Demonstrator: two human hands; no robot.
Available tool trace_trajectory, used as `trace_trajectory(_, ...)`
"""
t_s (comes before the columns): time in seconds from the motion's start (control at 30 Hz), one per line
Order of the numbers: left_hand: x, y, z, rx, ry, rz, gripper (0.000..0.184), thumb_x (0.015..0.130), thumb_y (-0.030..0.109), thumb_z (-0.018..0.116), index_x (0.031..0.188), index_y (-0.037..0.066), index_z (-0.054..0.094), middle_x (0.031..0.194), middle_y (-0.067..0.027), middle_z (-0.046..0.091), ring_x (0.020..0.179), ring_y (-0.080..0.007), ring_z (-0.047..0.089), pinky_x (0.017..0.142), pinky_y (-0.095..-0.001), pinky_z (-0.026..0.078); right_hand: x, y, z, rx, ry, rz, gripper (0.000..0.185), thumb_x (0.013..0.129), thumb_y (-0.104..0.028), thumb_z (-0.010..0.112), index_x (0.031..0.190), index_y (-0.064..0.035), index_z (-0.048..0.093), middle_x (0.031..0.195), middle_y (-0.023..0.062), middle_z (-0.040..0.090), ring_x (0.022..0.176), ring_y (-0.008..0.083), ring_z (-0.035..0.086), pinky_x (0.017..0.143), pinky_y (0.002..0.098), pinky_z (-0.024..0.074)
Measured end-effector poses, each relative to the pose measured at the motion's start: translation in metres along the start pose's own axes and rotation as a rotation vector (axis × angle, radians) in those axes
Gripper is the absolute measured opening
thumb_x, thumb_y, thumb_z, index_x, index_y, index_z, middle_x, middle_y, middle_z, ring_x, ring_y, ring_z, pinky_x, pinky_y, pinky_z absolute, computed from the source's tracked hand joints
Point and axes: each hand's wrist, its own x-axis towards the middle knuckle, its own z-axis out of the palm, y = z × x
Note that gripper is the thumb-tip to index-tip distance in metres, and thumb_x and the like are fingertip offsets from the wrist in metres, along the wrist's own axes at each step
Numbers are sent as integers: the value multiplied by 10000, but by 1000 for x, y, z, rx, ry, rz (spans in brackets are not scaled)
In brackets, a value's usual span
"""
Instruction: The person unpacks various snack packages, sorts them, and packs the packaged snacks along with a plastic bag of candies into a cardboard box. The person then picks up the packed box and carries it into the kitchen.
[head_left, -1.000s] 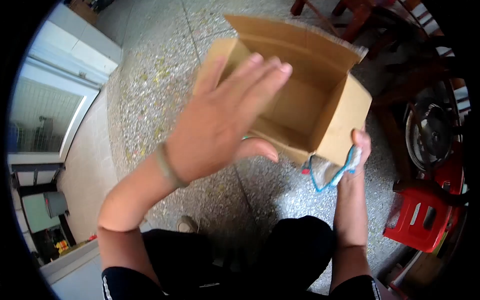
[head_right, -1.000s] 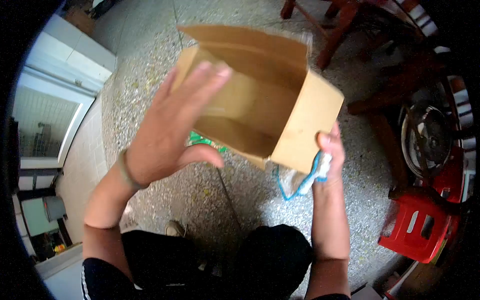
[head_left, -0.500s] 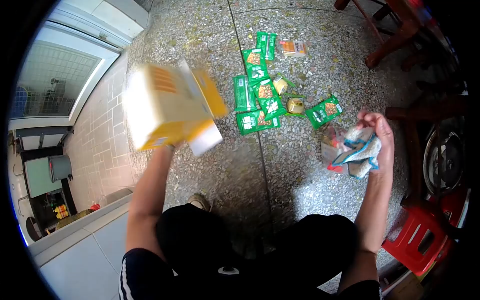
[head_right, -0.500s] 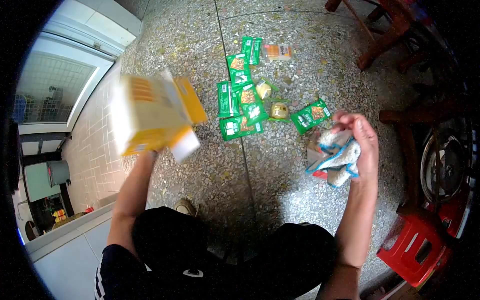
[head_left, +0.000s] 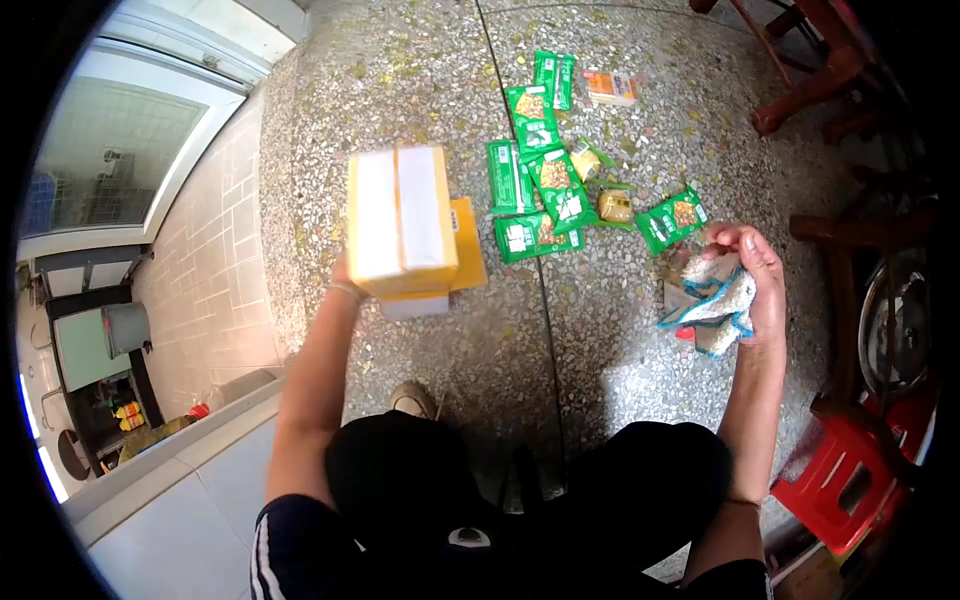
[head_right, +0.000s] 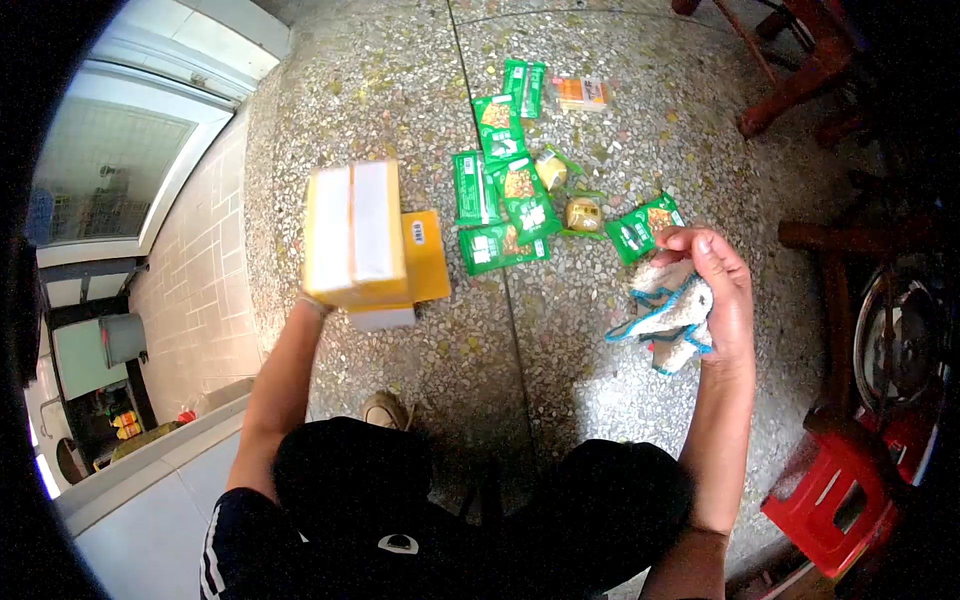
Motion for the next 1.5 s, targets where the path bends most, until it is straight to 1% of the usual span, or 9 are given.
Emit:
trace_trajectory(0.17,13,54,-89,-287,399,189,325,907,281,438,1119,48,516,998,-79,604,874,-190,603,724,-294,510,-1,0,-5,58,44,25,269,872,-261,529,847,2,579,902,117,580,767,169,541,731,295,447)
trace_trajectory(0.33,-20,-12,11,-87,-82,-112,337,911,286,422,1132,46,506,1012,-83,598,890,-196,599,738,-299,508,6,17,-21,401,162,162,315,882,-312,515,814,-12,585,878,121,596,801,202,558,759,326,460)
trace_trajectory(0.6,8,120,-74,-1629,-105,-55,355,918,294,397,1152,44,490,1035,-89,589,915,-204,592,761,-307,506,8,14,-18,763,270,199,479,854,-376,548,1141,6,505,1141,143,551,1018,260,539,907,411,426)
trace_trajectory(0.87,-21,213,-46,-1819,-405,-56,374,924,302,372,1172,41,474,1058,-96,579,939,-213,586,784,-316,504,34,-34,131,-527,-336,-973,431,866,-195,501,1267,-74,400,1318,145,377,1199,264,385,1042,377,223)
trace_trajectory(1.0,-22,212,-49,-1858,-433,-112,383,927,306,359,1182,40,466,1070,-99,574,952,-218,583,796,-320,503,55,58,73,-684,-82,-356,359,844,-156,548,1182,-50,483,1152,186,527,1054,347,509,897,368,401)
trace_trajectory(1.13,-11,210,-54,-1878,-443,-89,392,930,310,347,1192,39,457,1082,-102,570,964,-222,579,807,-324,502,40,85,8,-541,239,-173,347,851,-201,562,1142,-20,504,996,137,605,904,200,582,748,312,471)
trace_trajectory(1.27,-7,227,-44,-1900,-509,-84,402,934,313,334,1202,38,449,1093,-105,565,977,-226,576,819,-329,501,-1,-61,42,-244,309,-488,293,845,-168,554,1113,-52,532,1082,130,551,952,195,551,804,319,451)
trace_trajectory(1.37,-13,241,-36,-1850,-498,-38,409,936,316,325,1210,37,443,1102,-108,561,986,-230,574,828,-332,501,-19,-96,91,-1065,-182,-1209,384,814,-174,582,1182,-109,494,1031,122,570,1009,295,527,904,415,402)
trace_trajectory(1.5,-31,239,-47,-1615,-520,-65,437,947,355,286,1219,46,431,1116,-120,556,974,-187,574,829,-323,495,20,-87,104,-1234,-263,-1024,228,754,-191,589,977,-160,626,1128,46,537,1052,255,497,890,418,390)
